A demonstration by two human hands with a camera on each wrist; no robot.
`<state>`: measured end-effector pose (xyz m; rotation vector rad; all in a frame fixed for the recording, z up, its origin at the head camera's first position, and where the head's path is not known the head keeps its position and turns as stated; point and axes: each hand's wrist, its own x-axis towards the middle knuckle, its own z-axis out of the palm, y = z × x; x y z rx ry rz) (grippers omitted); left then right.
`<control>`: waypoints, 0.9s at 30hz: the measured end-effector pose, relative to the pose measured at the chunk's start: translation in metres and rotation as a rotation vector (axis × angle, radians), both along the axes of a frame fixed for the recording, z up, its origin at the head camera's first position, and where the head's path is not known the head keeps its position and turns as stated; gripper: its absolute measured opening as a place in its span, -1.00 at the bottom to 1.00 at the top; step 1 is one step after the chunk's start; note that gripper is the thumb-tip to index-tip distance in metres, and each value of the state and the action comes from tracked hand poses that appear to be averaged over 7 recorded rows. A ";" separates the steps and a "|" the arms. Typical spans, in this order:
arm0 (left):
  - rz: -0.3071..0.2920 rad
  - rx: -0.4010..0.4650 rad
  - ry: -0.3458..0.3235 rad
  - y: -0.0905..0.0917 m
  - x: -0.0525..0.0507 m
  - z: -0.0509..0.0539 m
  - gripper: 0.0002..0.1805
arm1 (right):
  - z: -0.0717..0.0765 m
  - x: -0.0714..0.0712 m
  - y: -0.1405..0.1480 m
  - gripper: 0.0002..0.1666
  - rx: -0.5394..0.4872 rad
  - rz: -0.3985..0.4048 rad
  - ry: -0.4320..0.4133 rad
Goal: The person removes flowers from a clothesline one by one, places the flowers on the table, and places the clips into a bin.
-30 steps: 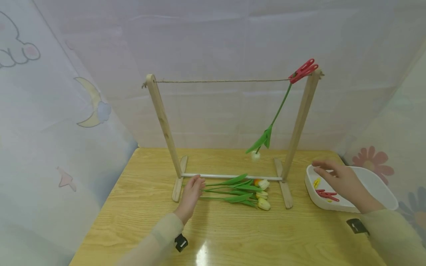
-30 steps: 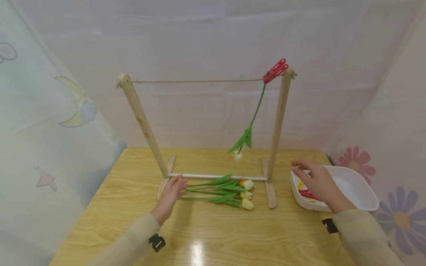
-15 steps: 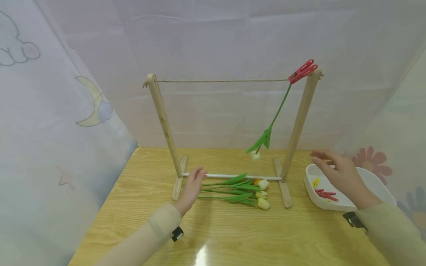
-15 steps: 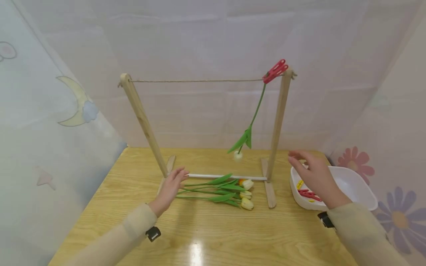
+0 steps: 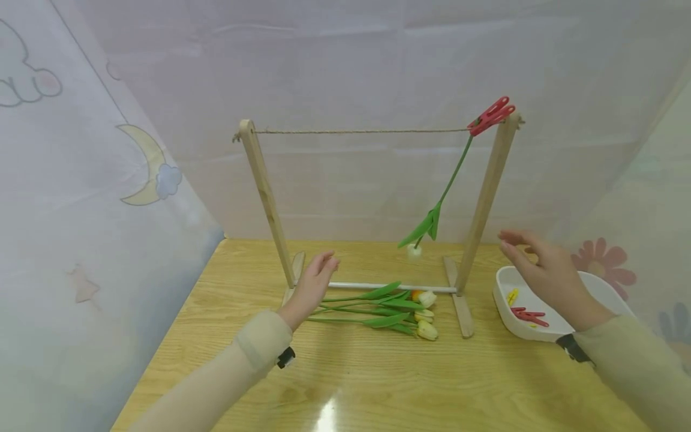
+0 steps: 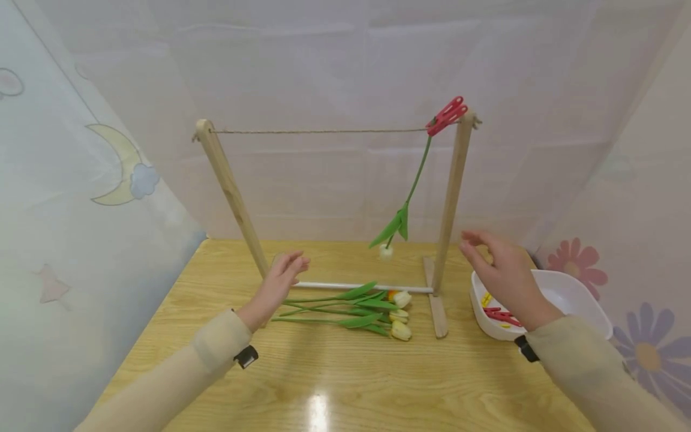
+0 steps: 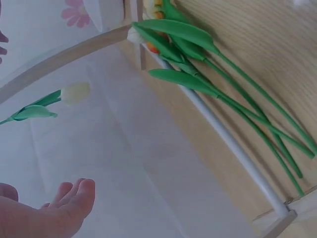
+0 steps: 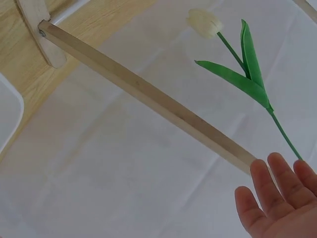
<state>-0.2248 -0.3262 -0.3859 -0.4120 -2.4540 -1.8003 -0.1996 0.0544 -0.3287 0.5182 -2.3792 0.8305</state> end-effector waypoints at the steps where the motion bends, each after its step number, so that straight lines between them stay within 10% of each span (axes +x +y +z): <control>1: -0.005 -0.002 -0.003 0.001 -0.001 0.002 -0.42 | 0.001 0.000 -0.001 -0.66 -0.005 -0.001 0.005; 27: -0.143 -0.105 0.065 0.043 -0.012 0.043 -0.45 | 0.039 -0.010 -0.028 -0.20 -0.012 0.121 0.370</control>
